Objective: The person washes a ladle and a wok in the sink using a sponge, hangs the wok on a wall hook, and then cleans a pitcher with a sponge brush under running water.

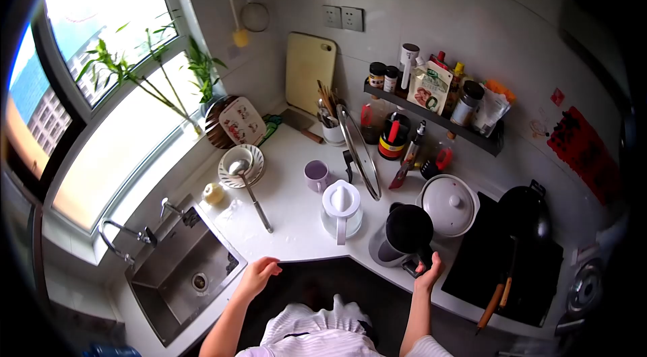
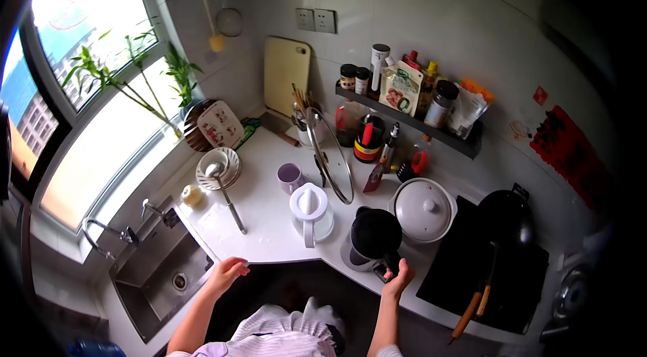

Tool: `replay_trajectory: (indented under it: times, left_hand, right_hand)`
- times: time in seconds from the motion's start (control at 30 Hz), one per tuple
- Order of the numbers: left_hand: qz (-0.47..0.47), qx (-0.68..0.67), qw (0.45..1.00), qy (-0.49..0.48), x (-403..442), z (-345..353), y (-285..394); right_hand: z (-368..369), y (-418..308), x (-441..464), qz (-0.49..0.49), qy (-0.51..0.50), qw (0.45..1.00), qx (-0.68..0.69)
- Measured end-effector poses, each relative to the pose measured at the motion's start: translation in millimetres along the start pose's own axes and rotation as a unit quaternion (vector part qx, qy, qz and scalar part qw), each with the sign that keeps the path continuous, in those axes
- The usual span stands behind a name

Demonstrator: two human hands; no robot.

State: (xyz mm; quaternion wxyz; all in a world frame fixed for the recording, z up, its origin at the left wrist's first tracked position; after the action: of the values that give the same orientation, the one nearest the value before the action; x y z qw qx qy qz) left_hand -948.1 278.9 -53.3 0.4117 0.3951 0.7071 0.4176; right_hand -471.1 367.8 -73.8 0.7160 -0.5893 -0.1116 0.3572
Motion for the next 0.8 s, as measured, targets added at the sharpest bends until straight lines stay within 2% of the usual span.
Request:
replay_trajectory:
  times: [0.1, 0.17, 0.27, 0.3, 0.33, 0.37, 0.4, 0.43, 0.5, 0.53, 0.57, 0.63, 0.7, 0.73, 0.77, 0.8]
  left_hand:
    - [0.074, 0.082, 0.992, -0.060, 39.3, 6.6, 39.0]
    - [0.082, 0.098, 0.989, -0.072, 57.6, 18.8, 63.1]
    - [0.251, 0.182, 0.944, -0.111, 68.7, 55.4, 124.6]
    - [0.300, 0.206, 0.925, -0.108, 71.4, 68.3, 140.2]
    - [0.299, 0.207, 0.925, -0.110, 77.4, 79.4, 149.8]
    - [0.343, 0.242, 0.904, -0.077, 80.9, 88.9, 165.6]
    - [0.386, 0.275, 0.879, -0.048, 82.4, 98.4, 178.9]
    - [0.385, 0.274, 0.879, -0.061, 87.4, 110.4, 183.9]
    - [0.403, 0.292, 0.866, 0.044, 102.5, 117.6, 201.5]
    - [0.399, 0.321, 0.857, 0.057, 110.7, 124.2, 202.9]
    - [0.399, 0.317, 0.858, 0.058, 115.9, 130.6, 203.7]
    - [0.408, 0.399, 0.814, 0.112, 124.1, 140.2, 201.6]
    - [0.391, 0.391, 0.819, 0.153, 134.3, 148.5, 190.6]
    - [0.386, 0.389, 0.823, 0.153, 135.9, 152.5, 189.6]
    - [0.381, 0.386, 0.825, 0.156, 138.8, 154.5, 189.3]
    - [0.378, 0.378, 0.830, 0.160, 139.6, 154.4, 191.0]
  right_hand:
    - [-1.7, 3.6, -4.3, -0.004, 0.043, 0.999, 0.019]
    - [-12.7, 9.3, -8.8, 0.002, 0.148, 0.987, 0.060]
    - [-11.1, 21.2, 3.3, -0.012, 0.009, 1.000, 0.021]
    - [-14.4, 25.1, 7.1, -0.029, 0.018, 0.999, 0.018]
    - [-16.5, 24.2, 4.7, -0.028, 0.063, 0.997, 0.029]
    - [-20.9, 23.0, 1.2, -0.027, 0.112, 0.993, 0.038]
    - [-16.8, 22.3, 1.1, -0.030, 0.071, 0.997, 0.020]
    - [-17.2, 21.3, 1.0, -0.032, 0.031, 0.999, 0.000]
    - [-18.3, 18.8, 0.7, -0.025, -0.009, 0.999, -0.037]
    - [-13.4, -15.2, -6.9, -0.202, 0.010, 0.971, -0.126]
    - [-0.6, -43.4, -26.6, -0.371, 0.026, 0.905, -0.208]
    - [18.8, -95.1, -75.4, -0.534, 0.115, 0.769, -0.333]
    - [54.7, -98.7, -103.7, -0.479, -0.014, 0.832, -0.279]
    - [78.0, -73.5, -107.4, -0.397, -0.134, 0.864, -0.279]
    - [102.1, -43.4, -116.8, -0.308, -0.252, 0.876, -0.272]
    - [130.5, -30.4, -134.8, -0.329, -0.286, 0.847, -0.304]
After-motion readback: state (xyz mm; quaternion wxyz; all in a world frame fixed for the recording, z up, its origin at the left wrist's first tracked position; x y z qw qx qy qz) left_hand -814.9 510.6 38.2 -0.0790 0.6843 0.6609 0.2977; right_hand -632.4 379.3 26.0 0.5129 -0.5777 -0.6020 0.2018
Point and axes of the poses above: each hand's wrist, its own x-axis towards the middle knuckle, its own z-axis out of the palm, y = z × x, the point moved 9 cm from there along x, towards the middle knuckle, and after that the axes turned 10 degrees about y, right-handed, at the moved point
